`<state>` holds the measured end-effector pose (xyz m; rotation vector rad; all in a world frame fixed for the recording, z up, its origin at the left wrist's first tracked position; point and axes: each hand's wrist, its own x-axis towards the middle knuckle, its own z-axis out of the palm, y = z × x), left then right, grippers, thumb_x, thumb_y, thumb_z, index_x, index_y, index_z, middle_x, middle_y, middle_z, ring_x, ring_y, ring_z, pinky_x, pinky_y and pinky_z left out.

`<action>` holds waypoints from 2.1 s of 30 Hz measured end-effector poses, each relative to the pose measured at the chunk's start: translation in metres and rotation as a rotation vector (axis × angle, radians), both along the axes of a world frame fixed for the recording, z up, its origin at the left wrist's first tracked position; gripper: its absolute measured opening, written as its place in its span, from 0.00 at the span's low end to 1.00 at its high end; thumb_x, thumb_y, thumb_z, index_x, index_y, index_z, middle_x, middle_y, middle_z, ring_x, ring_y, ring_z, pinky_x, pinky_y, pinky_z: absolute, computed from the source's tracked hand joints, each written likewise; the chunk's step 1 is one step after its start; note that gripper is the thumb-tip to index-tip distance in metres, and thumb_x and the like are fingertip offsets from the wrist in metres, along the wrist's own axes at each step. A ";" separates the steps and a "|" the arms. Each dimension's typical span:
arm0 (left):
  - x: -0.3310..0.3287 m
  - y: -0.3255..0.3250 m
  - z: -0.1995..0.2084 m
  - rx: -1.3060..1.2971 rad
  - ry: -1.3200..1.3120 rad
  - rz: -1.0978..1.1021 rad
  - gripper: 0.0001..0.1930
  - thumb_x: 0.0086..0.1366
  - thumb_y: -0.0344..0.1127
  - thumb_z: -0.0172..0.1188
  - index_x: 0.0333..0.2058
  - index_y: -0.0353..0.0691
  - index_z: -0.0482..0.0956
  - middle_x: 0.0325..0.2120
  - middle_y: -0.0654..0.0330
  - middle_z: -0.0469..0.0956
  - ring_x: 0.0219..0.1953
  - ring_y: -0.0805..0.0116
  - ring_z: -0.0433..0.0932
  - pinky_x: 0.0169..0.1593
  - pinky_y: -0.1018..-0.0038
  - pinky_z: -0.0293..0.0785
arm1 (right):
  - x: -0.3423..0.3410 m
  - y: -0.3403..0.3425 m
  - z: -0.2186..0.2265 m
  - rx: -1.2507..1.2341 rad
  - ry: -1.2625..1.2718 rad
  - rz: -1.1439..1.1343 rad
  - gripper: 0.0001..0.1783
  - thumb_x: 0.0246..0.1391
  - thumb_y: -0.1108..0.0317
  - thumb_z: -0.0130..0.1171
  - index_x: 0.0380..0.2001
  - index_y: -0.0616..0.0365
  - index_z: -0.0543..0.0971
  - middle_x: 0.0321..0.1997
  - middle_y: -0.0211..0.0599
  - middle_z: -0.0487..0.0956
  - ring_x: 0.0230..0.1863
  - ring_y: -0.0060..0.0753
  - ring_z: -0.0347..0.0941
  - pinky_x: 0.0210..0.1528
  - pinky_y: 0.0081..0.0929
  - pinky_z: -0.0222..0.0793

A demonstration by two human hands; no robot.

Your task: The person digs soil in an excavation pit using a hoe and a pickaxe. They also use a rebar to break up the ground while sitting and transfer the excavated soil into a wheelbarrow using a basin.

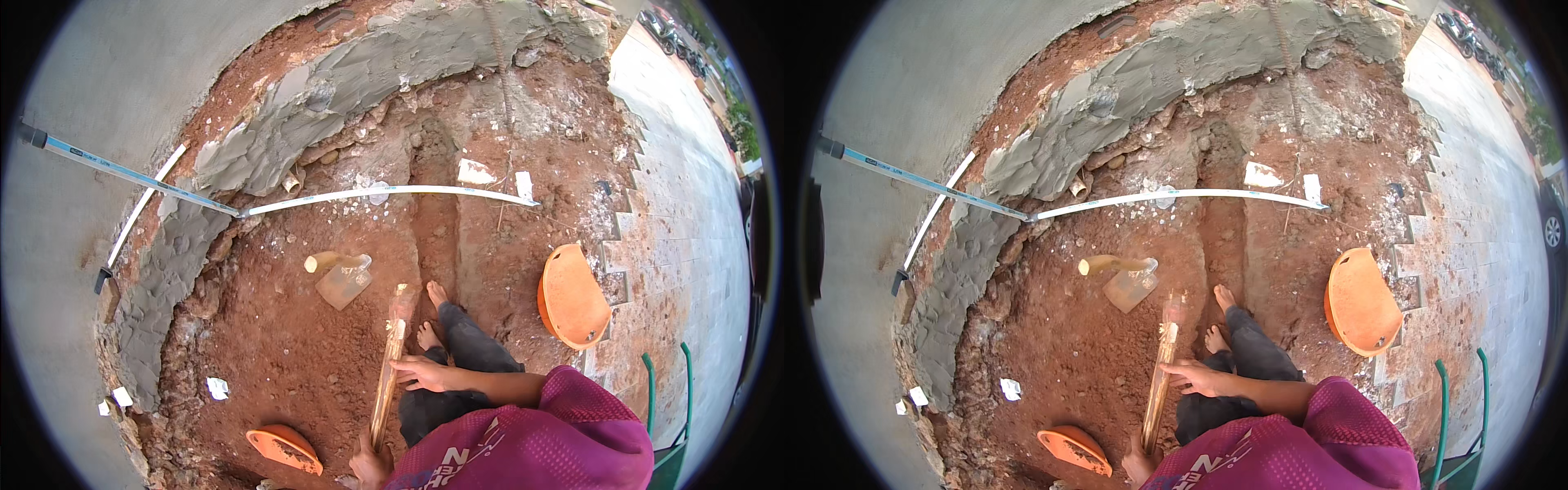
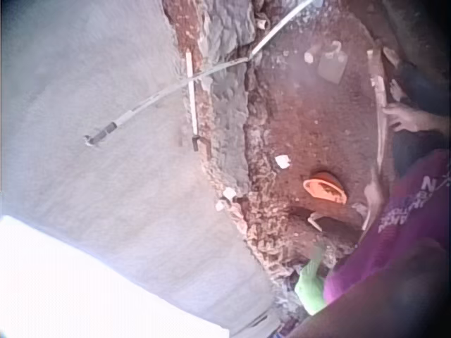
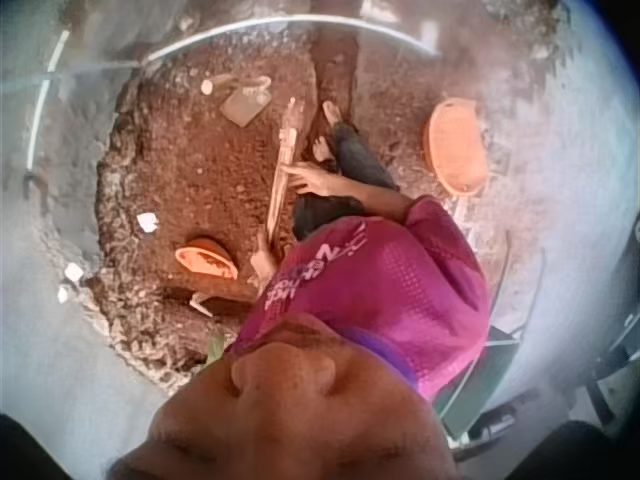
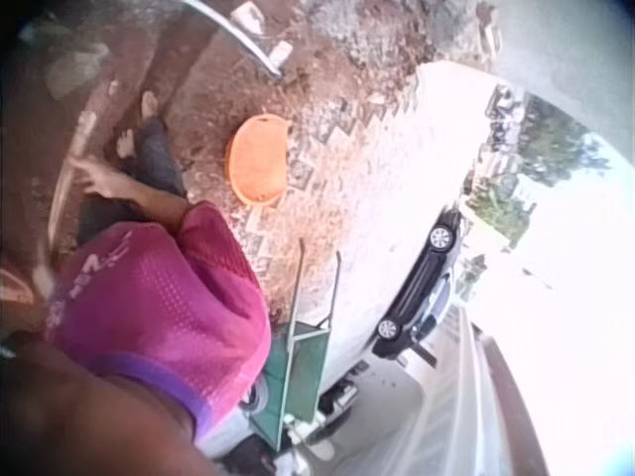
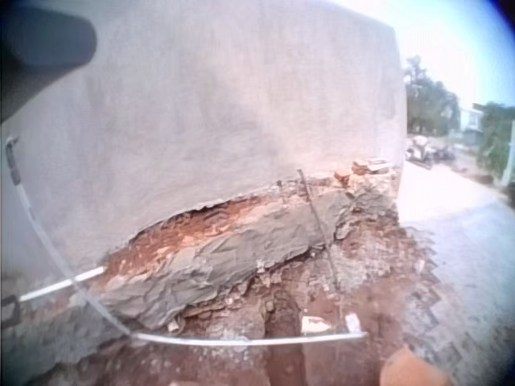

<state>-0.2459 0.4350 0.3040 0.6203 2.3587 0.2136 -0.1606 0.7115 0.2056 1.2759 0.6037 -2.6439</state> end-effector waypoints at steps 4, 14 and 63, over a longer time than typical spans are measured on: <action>0.005 0.090 0.007 0.146 0.110 -0.273 0.28 0.50 0.33 0.66 0.53 0.47 0.76 0.30 0.47 0.81 0.30 0.43 0.82 0.34 0.51 0.80 | -0.011 0.028 0.035 -0.007 -0.224 -0.622 0.26 0.48 0.59 0.77 0.41 0.60 0.72 0.32 0.38 0.76 0.28 0.34 0.76 0.29 0.33 0.78; -0.029 0.313 -0.018 0.052 -0.307 -0.454 0.23 0.60 0.45 0.64 0.50 0.41 0.71 0.34 0.36 0.82 0.38 0.33 0.81 0.45 0.43 0.76 | 0.037 0.267 0.011 0.227 -0.183 -0.997 0.10 0.48 0.75 0.64 0.26 0.59 0.71 0.21 0.38 0.71 0.17 0.35 0.71 0.21 0.37 0.73; 0.019 0.620 -0.646 0.685 -0.479 -0.099 0.21 0.57 0.39 0.70 0.46 0.34 0.80 0.37 0.48 0.83 0.43 0.49 0.82 0.47 0.61 0.78 | -0.058 0.617 -0.442 1.198 -0.093 -0.627 0.25 0.52 0.81 0.61 0.52 0.61 0.64 0.31 0.38 0.76 0.21 0.27 0.74 0.23 0.25 0.74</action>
